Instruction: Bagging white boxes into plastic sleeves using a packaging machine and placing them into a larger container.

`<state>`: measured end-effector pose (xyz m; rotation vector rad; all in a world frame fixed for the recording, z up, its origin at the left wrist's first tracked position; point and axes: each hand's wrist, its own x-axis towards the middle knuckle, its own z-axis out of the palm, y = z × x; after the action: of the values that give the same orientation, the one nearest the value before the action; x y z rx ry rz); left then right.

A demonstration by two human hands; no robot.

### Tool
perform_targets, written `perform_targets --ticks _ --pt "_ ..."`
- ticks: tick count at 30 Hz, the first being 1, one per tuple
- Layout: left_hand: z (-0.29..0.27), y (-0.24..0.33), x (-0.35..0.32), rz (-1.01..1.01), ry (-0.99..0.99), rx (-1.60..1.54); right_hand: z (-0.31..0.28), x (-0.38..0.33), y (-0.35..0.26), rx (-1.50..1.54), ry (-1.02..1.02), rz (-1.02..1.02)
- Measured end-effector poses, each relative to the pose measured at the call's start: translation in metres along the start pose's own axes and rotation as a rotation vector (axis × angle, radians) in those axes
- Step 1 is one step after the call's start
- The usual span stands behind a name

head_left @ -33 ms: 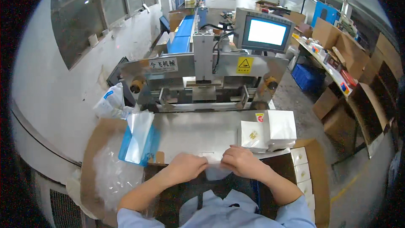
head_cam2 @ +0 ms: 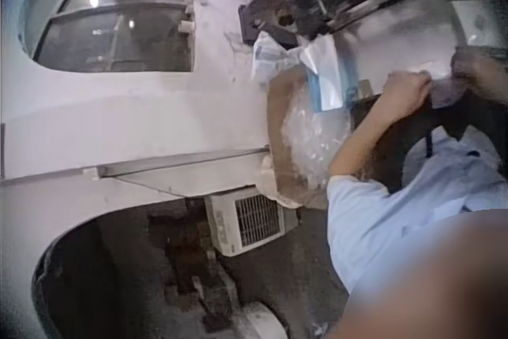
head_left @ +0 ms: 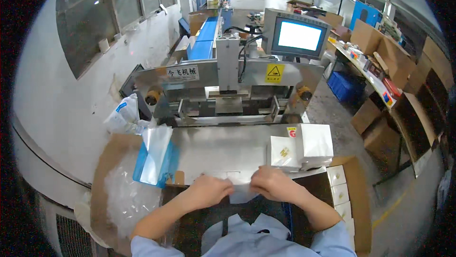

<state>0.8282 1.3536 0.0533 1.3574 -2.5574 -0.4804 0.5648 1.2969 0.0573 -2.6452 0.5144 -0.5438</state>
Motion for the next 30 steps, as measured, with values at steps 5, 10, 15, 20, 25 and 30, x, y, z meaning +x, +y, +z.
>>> perform_targets --ticks 5,10,15,20,25,30 --pt "-0.035 0.025 -0.031 -0.066 -0.167 -0.431 -0.021 -0.028 -0.017 0.322 -0.199 0.034" --pt "-0.081 0.042 -0.056 0.09 -0.144 -0.572 -0.056 -0.016 -0.036 0.524 -0.231 -0.036" --pt "-0.085 0.025 -0.048 0.221 0.019 -0.424 -0.049 -0.003 -0.01 0.74 -0.211 -0.092" --pt "-0.068 -0.028 -0.014 0.042 0.079 -0.24 -0.03 0.029 0.035 0.44 -0.018 0.187" --pt "-0.07 -0.08 0.033 -0.139 0.141 -0.476 -0.031 0.071 0.089 0.292 -0.086 0.301" --pt "-0.064 -0.087 0.054 -0.278 0.391 -0.511 -0.043 0.1 0.116 0.279 -0.05 0.266"
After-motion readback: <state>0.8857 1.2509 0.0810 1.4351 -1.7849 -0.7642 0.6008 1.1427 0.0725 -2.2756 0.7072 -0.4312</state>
